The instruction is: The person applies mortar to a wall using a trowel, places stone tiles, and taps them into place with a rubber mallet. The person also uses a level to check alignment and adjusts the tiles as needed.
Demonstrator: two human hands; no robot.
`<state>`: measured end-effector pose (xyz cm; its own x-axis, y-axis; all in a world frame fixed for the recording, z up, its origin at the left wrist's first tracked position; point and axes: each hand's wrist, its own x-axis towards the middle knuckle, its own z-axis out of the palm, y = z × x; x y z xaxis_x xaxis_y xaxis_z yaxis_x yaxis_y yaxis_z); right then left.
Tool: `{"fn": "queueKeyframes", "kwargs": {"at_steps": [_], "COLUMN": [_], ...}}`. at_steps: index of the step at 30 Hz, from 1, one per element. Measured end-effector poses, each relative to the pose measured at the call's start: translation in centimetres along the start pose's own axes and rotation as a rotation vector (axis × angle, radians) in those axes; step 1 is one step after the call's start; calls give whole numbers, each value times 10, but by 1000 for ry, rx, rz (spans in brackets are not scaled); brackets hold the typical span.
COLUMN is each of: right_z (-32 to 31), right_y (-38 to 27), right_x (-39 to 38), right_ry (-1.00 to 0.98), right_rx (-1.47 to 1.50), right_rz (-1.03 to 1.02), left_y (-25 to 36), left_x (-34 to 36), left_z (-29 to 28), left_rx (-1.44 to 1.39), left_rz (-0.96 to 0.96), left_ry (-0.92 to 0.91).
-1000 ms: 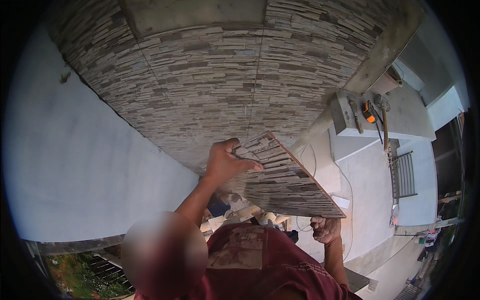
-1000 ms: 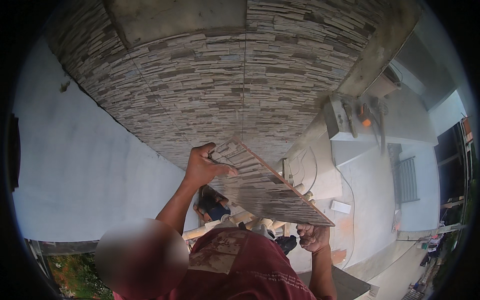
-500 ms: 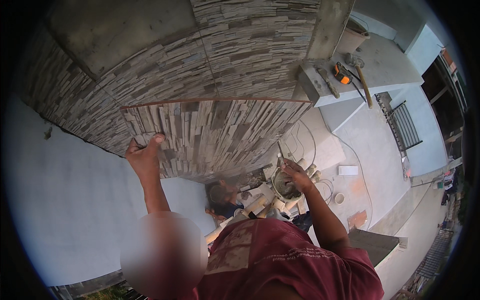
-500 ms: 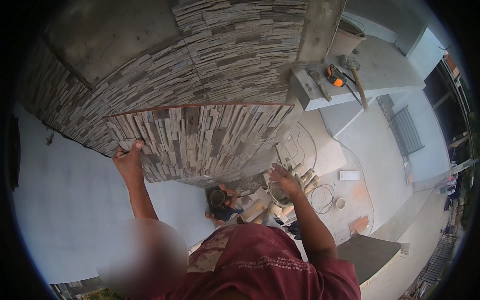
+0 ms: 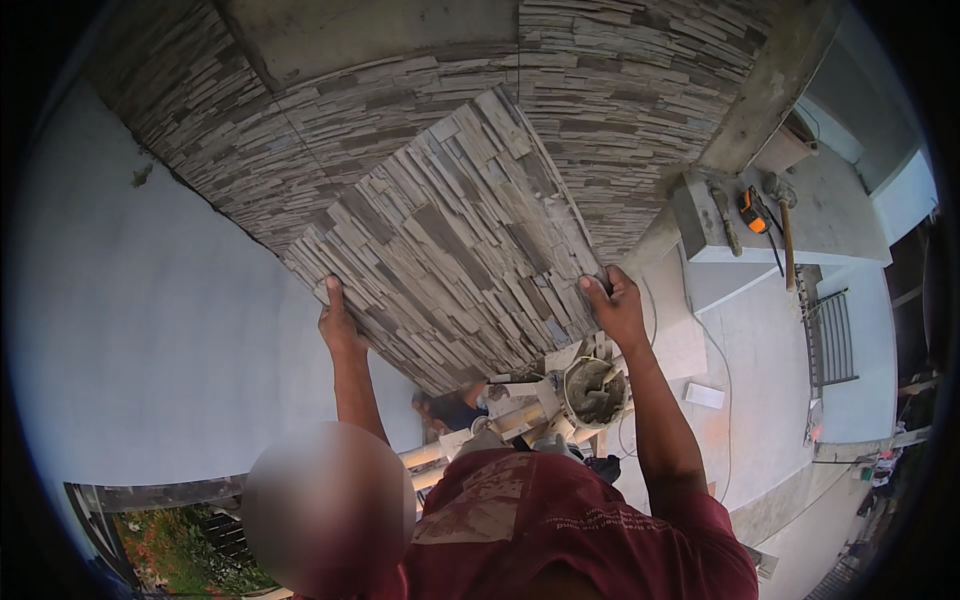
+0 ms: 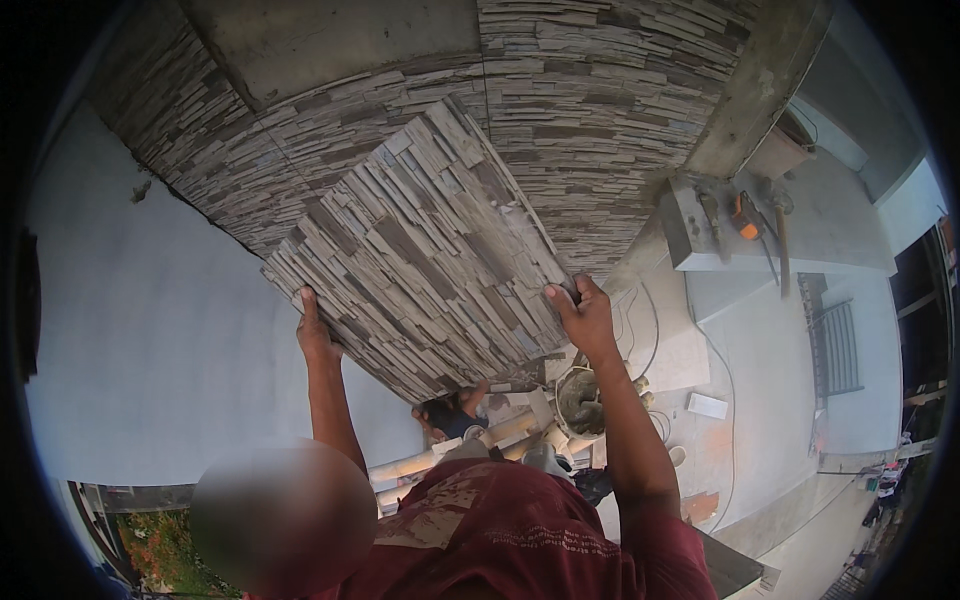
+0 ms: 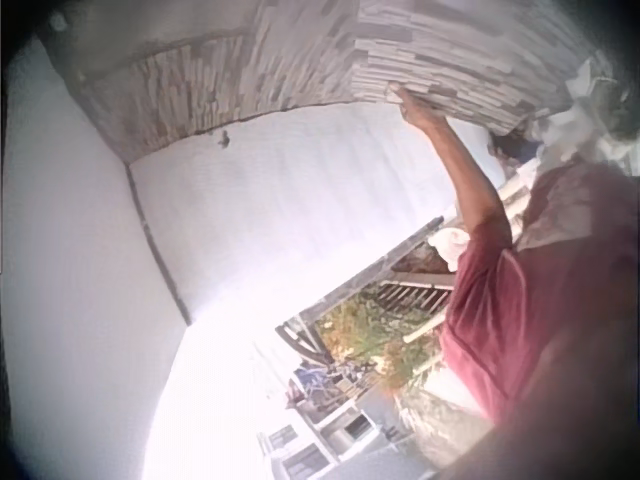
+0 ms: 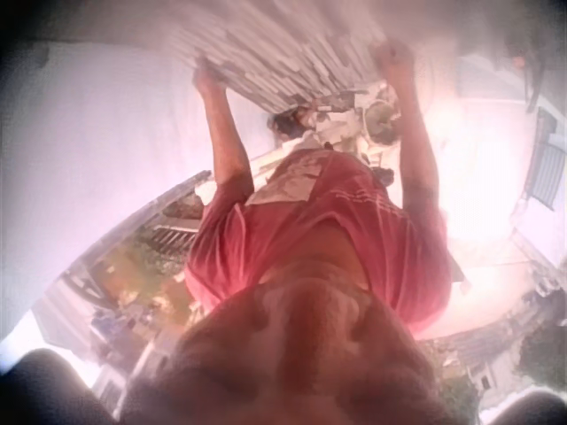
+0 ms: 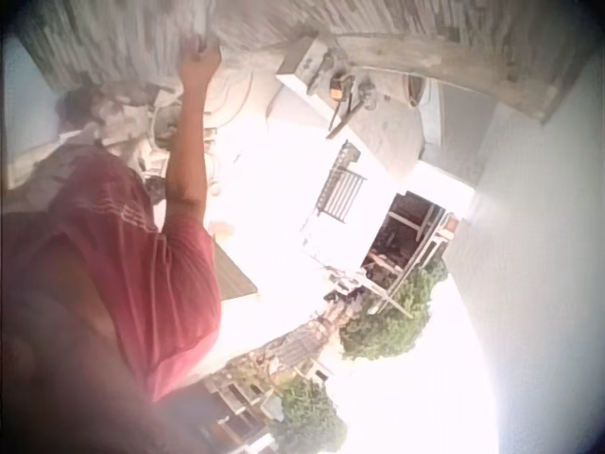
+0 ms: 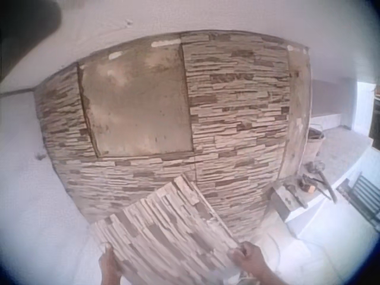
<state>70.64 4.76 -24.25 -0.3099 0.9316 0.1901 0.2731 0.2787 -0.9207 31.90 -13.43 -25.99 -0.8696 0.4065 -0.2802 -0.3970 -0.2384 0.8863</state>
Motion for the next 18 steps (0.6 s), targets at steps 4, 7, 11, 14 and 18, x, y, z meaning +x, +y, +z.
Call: {"fn": "queueKeyframes", "kwargs": {"at_steps": [4,7,11,14,18], "right_z": [-24,-37,-43,-41,-37], "right_y": [-95,-166,-257,-318,-374], "right_x": [21,37,56,72,86], "right_ry": [92,130,193,232,403], "right_rx": [-354,-487,-613,-782,-878], "right_rz": [-186,-416,-830,-884,-1008], "left_y": [-63,-80,-60,8,80], "left_x": [-10,-21,-4,3,38], "left_z": [-10,24,89,152,211], "left_rx": [-213,-341,-373,-379,-459], "left_rz": [-206,-235,-361,-387,-287], "left_ry": [-161,-334,-514,-494,-597]}}
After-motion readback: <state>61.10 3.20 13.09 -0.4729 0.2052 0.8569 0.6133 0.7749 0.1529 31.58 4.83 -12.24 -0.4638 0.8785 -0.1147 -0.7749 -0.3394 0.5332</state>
